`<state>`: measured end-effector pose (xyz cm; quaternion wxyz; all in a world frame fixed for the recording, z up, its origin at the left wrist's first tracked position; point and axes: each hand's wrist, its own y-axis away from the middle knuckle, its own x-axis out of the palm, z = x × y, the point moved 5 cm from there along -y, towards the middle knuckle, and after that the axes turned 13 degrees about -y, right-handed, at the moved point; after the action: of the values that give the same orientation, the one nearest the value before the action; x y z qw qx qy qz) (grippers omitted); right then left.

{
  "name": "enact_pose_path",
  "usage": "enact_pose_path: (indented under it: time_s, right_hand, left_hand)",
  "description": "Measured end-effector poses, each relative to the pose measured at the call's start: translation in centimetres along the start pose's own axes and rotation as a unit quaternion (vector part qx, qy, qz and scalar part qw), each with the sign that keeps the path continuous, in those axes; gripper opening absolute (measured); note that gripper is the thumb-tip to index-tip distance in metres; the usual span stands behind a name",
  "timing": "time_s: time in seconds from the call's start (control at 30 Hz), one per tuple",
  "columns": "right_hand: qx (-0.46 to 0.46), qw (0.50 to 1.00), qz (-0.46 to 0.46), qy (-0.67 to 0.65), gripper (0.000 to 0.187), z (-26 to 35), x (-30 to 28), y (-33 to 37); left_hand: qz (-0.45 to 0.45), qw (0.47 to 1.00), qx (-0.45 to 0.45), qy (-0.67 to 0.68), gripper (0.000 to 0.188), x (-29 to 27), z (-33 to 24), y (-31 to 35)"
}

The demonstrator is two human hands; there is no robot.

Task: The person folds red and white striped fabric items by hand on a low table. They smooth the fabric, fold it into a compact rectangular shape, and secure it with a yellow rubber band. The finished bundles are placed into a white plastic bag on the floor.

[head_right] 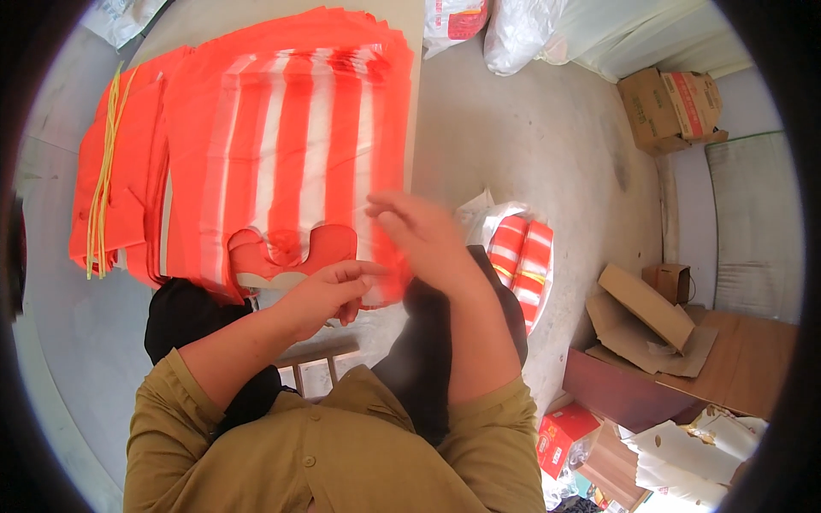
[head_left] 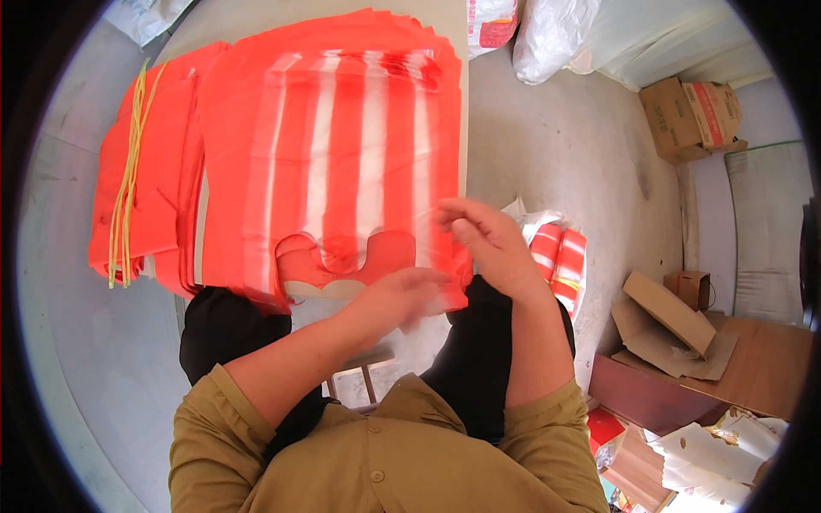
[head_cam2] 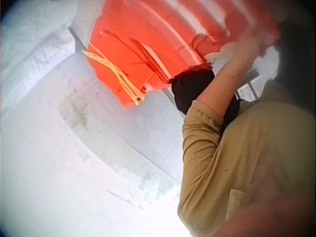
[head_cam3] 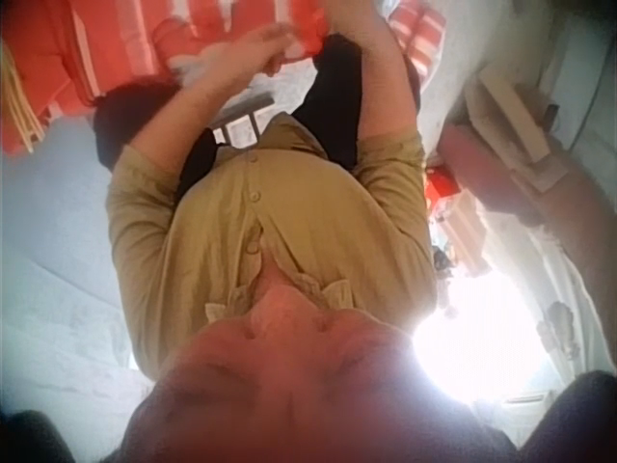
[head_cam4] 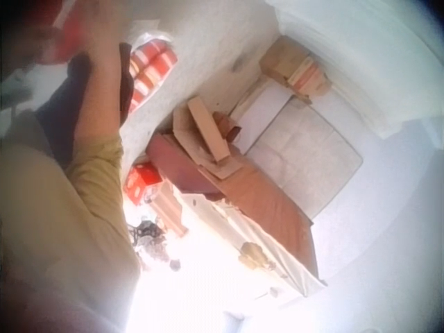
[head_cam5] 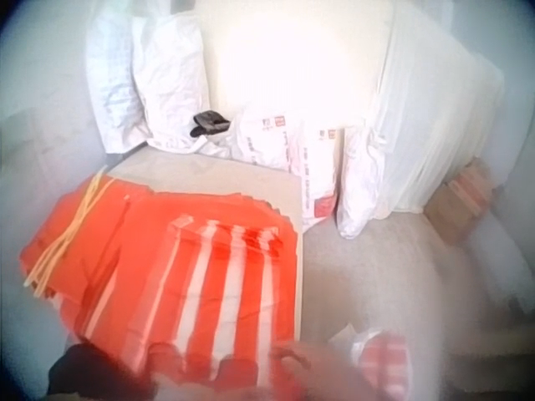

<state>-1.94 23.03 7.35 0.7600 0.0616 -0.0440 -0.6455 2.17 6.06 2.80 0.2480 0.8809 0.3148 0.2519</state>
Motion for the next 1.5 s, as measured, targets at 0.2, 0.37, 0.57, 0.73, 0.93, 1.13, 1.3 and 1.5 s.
enact_pose_path:
  time_s: [0.2, 0.37, 0.57, 0.73, 0.93, 1.13, 1.3, 1.5]
  right_hand:
    - [-0.011, 0.976, 0.076, 0.204, 0.030, -0.6, 2.4, -1.4]
    - [-0.029, 0.982, 0.026, 0.185, 0.027, 0.3, 3.2, -2.1]
    - [-0.210, 0.931, 0.087, 0.286, 0.029, 0.5, 5.9, -3.6]
    - [-0.215, 0.910, 0.063, 0.348, 0.029, 0.4, 7.6, -4.6]
    - [-0.169, 0.923, 0.187, 0.291, 0.030, 0.6, 10.0, -5.1]
    - [-0.188, 0.917, 0.164, 0.311, 0.033, 0.0, 10.6, -5.1]
    - [-0.175, 0.923, 0.164, 0.301, 0.036, 0.8, 10.9, -4.9]
    - [-0.172, 0.913, 0.194, 0.315, 0.036, -0.3, 11.8, -5.0]
  left_hand:
    - [0.069, 0.959, 0.077, -0.262, 0.043, 0.6, -1.0, 1.6]
    - [-0.088, 0.886, 0.201, -0.409, 0.031, -2.1, -2.2, 3.7]
    - [-0.364, 0.732, 0.251, -0.518, 0.025, -8.9, -4.9, 6.6]
    - [-0.401, 0.637, 0.234, -0.615, 0.027, -12.6, -3.6, 7.1]
    - [-0.427, 0.720, 0.234, -0.495, 0.027, -16.2, -3.4, 9.2]
    - [-0.505, 0.653, 0.153, -0.543, 0.038, -20.3, -2.1, 12.1]
    - [-0.489, 0.720, 0.115, -0.479, 0.050, -21.2, -1.5, 12.5]
    - [-0.474, 0.742, 0.101, -0.463, 0.050, -21.2, -1.6, 12.1]
